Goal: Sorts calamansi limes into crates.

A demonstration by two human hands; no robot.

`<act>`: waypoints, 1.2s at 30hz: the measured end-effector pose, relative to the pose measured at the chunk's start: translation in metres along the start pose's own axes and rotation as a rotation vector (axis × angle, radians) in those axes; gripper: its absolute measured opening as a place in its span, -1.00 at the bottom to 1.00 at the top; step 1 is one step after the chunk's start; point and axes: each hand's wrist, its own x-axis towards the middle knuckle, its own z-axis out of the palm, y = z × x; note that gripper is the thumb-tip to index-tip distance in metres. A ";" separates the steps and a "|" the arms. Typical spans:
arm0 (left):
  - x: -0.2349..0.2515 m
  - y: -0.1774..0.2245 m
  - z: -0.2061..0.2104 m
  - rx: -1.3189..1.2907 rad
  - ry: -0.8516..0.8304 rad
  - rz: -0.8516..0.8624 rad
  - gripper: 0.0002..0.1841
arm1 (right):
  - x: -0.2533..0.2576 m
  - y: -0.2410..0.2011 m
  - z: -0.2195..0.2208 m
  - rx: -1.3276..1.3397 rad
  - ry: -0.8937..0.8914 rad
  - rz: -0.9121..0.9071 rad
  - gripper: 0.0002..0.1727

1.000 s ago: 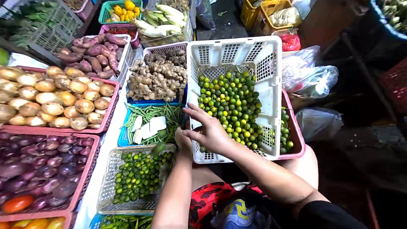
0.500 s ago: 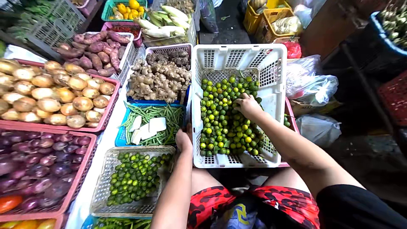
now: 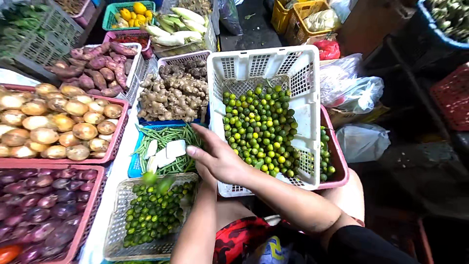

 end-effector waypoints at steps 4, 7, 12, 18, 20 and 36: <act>0.045 -0.042 0.039 0.148 0.114 0.029 -0.58 | 0.022 0.054 -0.073 -0.468 0.288 0.002 -0.58; 0.045 -0.040 0.038 0.181 0.130 0.022 -0.51 | 0.043 0.117 -0.164 -0.869 0.465 0.270 -0.54; 0.048 -0.040 0.038 0.186 0.129 0.016 -0.48 | 0.041 0.158 -0.229 -1.034 0.392 0.414 -0.59; 0.048 -0.042 0.039 0.173 0.137 0.014 -0.57 | 0.004 0.055 -0.104 -0.455 0.424 0.089 -0.52; 0.040 -0.032 0.026 0.119 0.024 -0.020 -0.47 | -0.013 0.023 -0.050 -0.239 0.138 -0.002 -0.38; 0.048 -0.040 0.038 0.192 0.120 0.013 -0.49 | 0.061 0.169 -0.170 -1.233 0.140 0.263 -0.53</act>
